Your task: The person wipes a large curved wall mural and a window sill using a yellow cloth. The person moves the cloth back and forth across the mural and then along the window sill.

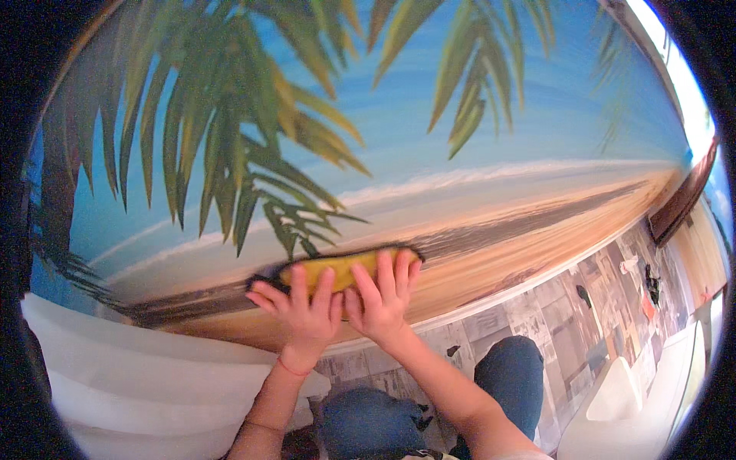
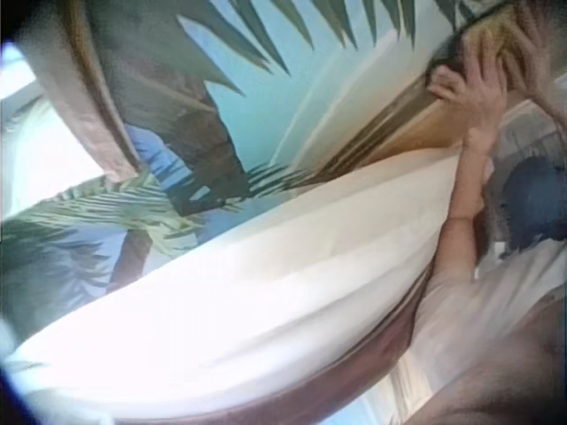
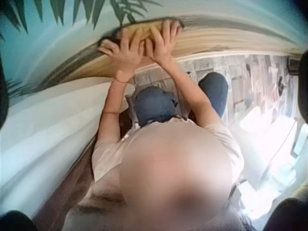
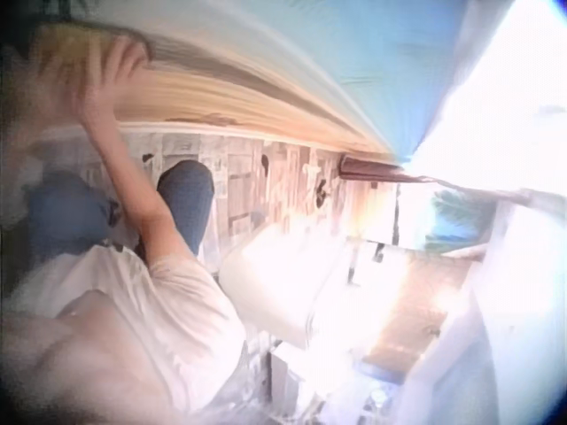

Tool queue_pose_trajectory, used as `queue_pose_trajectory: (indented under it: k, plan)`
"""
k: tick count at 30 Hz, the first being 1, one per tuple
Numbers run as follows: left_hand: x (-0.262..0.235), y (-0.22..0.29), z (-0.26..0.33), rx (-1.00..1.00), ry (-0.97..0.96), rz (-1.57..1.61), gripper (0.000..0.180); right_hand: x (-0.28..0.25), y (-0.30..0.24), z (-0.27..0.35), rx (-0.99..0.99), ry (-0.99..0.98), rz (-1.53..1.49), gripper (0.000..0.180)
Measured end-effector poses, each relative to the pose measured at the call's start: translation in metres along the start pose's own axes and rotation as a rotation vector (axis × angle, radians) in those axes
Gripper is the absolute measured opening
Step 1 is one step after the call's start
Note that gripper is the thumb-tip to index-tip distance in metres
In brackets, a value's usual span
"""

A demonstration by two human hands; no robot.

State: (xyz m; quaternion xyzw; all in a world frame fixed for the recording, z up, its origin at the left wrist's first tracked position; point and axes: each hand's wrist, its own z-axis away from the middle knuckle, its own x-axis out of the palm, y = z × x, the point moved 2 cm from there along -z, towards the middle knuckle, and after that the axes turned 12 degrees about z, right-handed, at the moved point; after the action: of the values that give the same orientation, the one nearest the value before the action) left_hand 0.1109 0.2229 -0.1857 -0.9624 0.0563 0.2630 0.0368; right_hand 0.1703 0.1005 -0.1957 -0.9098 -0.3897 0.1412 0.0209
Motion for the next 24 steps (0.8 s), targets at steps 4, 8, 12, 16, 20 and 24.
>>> queue_pose_trajectory:
  k: [4, 8, 12, 16, 20, 24]
  plan:
    - [-0.042, 0.003, -0.096, -0.073, 0.143, 0.027, 0.038, -0.020, -0.008, -0.122, -0.054, 0.145, 0.078, 0.039]
    - [-0.068, 0.021, -0.168, -0.051, 0.222, -0.083, 0.048, -0.042, 0.003, -0.194, -0.130, 0.253, 0.070, 0.041]
    - [-0.068, 0.048, -0.217, -0.054, 0.321, -0.136, 0.048, -0.056, 0.029, -0.236, -0.217, 0.356, 0.071, 0.041]
    - [-0.048, 0.073, -0.217, -0.032, 0.239, -0.163, 0.049, -0.068, 0.063, -0.236, -0.273, 0.283, 0.100, 0.042]
    - [0.005, 0.103, -0.174, 0.122, 0.206, -0.199, 0.042, -0.069, 0.107, -0.185, -0.286, 0.229, 0.148, 0.031]
    - [0.049, 0.129, -0.134, 0.316, 0.134, -0.308, 0.040, -0.069, 0.151, -0.118, -0.245, 0.119, 0.213, 0.029]
